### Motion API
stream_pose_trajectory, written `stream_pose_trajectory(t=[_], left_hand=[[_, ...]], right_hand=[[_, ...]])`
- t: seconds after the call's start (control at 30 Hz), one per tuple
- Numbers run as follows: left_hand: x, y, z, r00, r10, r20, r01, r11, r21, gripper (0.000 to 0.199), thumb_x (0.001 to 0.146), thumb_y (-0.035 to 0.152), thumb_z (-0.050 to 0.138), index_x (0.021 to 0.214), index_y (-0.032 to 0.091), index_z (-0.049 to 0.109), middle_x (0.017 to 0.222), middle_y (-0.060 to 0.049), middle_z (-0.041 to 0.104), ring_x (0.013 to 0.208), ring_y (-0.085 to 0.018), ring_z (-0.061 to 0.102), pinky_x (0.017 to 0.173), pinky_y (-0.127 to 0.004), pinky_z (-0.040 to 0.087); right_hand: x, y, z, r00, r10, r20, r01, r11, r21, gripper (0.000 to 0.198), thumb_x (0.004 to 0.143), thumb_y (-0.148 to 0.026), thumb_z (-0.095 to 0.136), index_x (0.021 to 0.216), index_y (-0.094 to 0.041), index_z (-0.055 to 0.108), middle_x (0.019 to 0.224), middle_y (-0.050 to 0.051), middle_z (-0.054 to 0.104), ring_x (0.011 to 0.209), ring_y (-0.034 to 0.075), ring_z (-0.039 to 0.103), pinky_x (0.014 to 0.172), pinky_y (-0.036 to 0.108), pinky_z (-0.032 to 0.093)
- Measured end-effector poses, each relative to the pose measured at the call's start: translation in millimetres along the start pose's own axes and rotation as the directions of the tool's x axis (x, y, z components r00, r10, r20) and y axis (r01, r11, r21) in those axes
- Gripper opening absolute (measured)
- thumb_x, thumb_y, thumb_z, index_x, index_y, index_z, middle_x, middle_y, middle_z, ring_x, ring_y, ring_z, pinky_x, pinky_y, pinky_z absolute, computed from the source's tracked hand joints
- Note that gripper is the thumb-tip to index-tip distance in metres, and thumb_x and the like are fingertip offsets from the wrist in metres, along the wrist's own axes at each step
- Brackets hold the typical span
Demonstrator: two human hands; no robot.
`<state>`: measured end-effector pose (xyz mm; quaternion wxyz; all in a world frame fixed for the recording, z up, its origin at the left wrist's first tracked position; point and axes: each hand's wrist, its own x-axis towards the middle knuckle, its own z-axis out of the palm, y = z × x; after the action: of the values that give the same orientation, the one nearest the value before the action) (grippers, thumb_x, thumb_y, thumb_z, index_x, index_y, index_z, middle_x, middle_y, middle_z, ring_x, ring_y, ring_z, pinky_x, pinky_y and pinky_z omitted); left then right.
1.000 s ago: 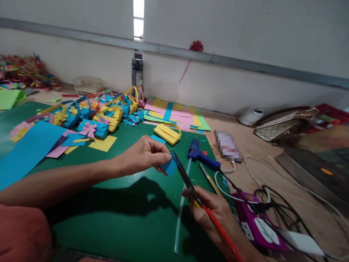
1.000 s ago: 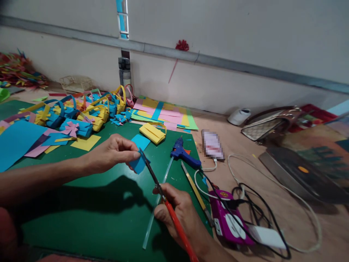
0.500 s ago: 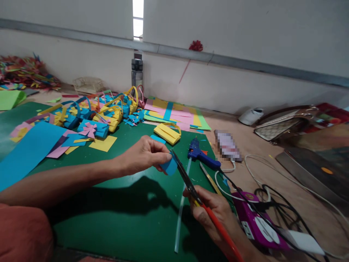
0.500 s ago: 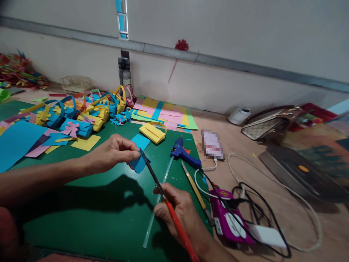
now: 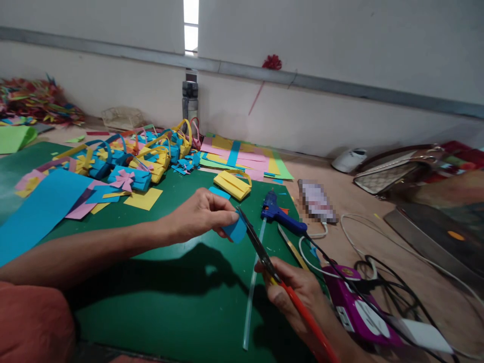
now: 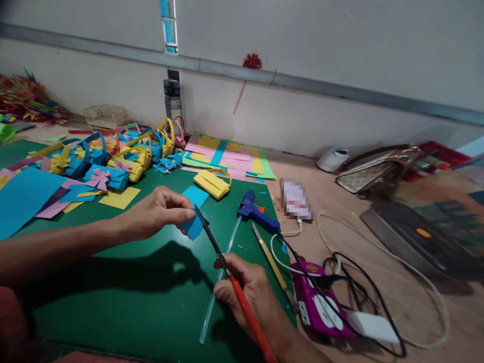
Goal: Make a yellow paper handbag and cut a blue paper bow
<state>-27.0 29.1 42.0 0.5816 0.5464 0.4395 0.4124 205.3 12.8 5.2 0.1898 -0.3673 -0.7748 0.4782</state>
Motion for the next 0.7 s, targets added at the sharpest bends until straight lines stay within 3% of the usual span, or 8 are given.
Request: stream_pose_trajectory(t=[0.7], left_hand=[[-0.5,-3.2,5.5,0.998,-0.028,-0.058,0.023,0.996,-0.092,0.012,0.07,0.019,0.062,0.06,0.013,0.064,0.053,0.002,0.063,0.052,-0.008,0.06,0.055,-0.018,0.049]], right_hand=[[-0.8,-2.3,2.2,1.0,-0.008,-0.023,0.007,0.999,-0.031,0.032,0.085,-0.049,0.044,0.089,-0.019,0.054,0.053,-0.008,0.027,0.043,0.008,0.023,0.04,0.021,0.021]])
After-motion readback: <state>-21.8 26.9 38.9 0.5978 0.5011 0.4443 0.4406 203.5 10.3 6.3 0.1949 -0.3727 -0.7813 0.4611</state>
